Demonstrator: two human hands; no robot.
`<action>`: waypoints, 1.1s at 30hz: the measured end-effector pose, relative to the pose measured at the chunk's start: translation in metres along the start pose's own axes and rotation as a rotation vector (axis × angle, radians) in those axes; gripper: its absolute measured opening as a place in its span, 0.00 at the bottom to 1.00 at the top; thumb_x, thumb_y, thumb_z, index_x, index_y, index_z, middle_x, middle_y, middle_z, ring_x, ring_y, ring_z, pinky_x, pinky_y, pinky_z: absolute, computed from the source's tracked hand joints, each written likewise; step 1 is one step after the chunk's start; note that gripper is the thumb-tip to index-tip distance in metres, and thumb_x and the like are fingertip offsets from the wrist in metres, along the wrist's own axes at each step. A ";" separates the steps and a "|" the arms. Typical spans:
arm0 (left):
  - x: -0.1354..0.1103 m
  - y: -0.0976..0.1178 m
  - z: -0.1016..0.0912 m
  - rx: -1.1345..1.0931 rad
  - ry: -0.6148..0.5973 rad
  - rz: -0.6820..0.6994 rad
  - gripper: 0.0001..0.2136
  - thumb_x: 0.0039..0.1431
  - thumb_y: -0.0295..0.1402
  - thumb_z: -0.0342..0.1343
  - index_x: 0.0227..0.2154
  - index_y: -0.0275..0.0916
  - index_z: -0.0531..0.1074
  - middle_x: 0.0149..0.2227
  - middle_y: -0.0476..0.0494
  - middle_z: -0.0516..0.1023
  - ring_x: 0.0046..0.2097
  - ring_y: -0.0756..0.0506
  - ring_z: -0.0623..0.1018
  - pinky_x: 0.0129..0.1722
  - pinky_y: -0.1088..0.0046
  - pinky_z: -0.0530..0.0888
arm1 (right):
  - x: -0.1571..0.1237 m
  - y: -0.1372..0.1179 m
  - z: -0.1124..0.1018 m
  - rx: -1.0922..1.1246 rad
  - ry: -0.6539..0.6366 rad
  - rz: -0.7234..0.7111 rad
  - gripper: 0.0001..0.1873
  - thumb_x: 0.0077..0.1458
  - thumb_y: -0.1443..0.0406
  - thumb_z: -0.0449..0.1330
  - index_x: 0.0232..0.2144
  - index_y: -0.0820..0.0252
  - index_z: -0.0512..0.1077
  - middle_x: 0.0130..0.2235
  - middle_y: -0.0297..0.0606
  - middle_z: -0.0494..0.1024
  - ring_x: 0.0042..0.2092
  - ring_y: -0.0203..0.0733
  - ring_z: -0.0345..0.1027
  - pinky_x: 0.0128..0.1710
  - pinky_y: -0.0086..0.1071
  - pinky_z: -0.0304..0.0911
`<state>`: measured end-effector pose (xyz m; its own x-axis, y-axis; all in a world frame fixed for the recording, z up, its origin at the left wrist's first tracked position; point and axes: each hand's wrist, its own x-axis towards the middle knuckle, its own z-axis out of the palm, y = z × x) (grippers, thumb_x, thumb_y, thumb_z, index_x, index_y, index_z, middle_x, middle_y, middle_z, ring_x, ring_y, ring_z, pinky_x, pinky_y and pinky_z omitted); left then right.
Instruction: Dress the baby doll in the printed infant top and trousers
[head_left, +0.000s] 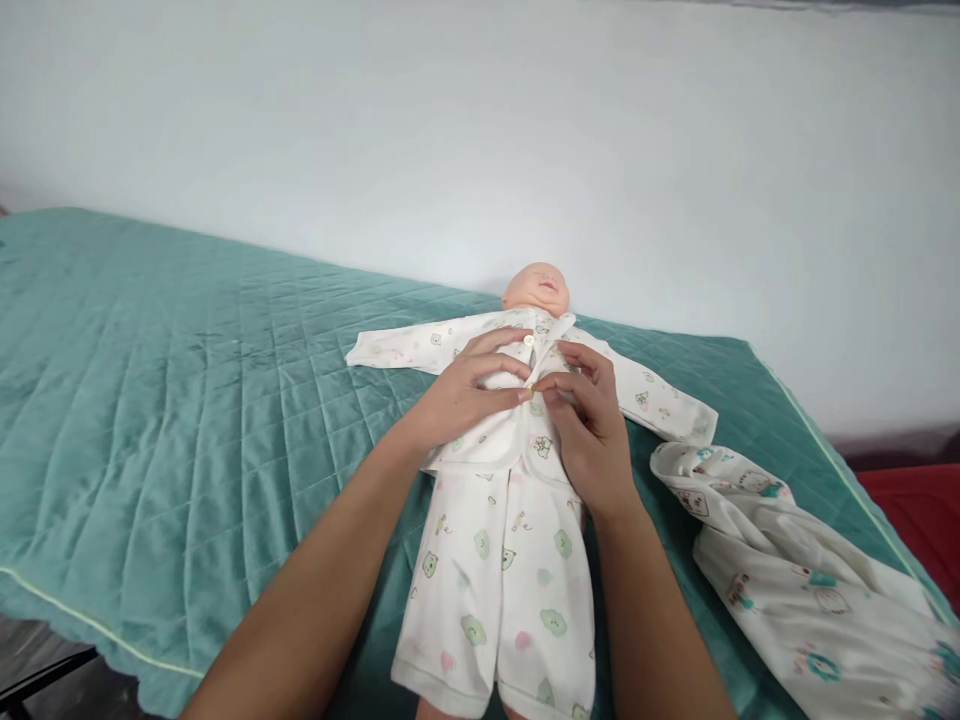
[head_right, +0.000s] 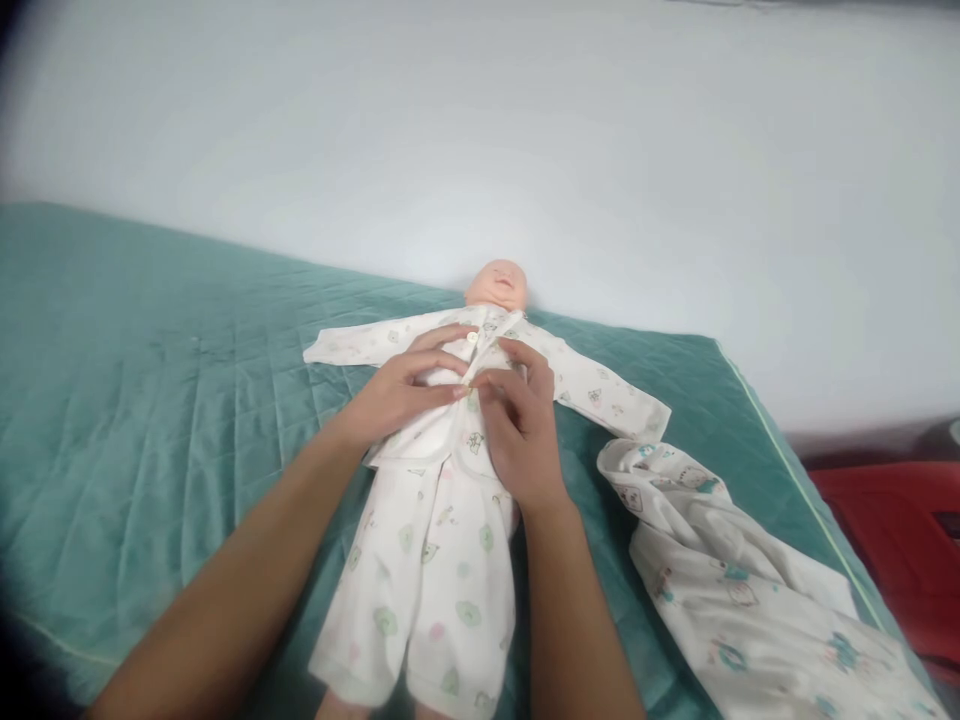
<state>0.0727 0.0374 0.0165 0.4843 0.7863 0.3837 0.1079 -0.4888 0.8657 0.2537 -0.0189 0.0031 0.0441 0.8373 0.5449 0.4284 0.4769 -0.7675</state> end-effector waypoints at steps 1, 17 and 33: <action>0.000 0.000 0.000 0.003 0.004 -0.003 0.05 0.60 0.36 0.63 0.37 0.43 0.78 0.67 0.43 0.64 0.70 0.40 0.61 0.70 0.55 0.58 | 0.000 0.000 0.000 0.002 0.003 -0.002 0.08 0.64 0.65 0.57 0.36 0.50 0.77 0.61 0.38 0.65 0.64 0.48 0.58 0.67 0.51 0.52; -0.001 0.002 -0.003 -0.024 -0.048 -0.026 0.08 0.60 0.39 0.63 0.41 0.47 0.81 0.69 0.47 0.62 0.72 0.38 0.57 0.67 0.50 0.65 | -0.001 0.003 -0.002 -0.013 0.090 -0.074 0.16 0.59 0.70 0.57 0.37 0.46 0.82 0.57 0.35 0.75 0.61 0.47 0.67 0.64 0.52 0.60; -0.003 0.005 0.007 0.118 0.053 0.015 0.06 0.59 0.31 0.62 0.39 0.45 0.79 0.66 0.45 0.66 0.69 0.39 0.62 0.66 0.51 0.65 | -0.001 0.002 -0.002 0.008 0.064 -0.048 0.14 0.58 0.70 0.59 0.36 0.46 0.82 0.56 0.33 0.77 0.60 0.48 0.67 0.63 0.54 0.59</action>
<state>0.0776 0.0300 0.0173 0.4407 0.7959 0.4151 0.2037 -0.5390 0.8173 0.2565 -0.0188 0.0017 0.0812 0.7949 0.6012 0.4243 0.5183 -0.7425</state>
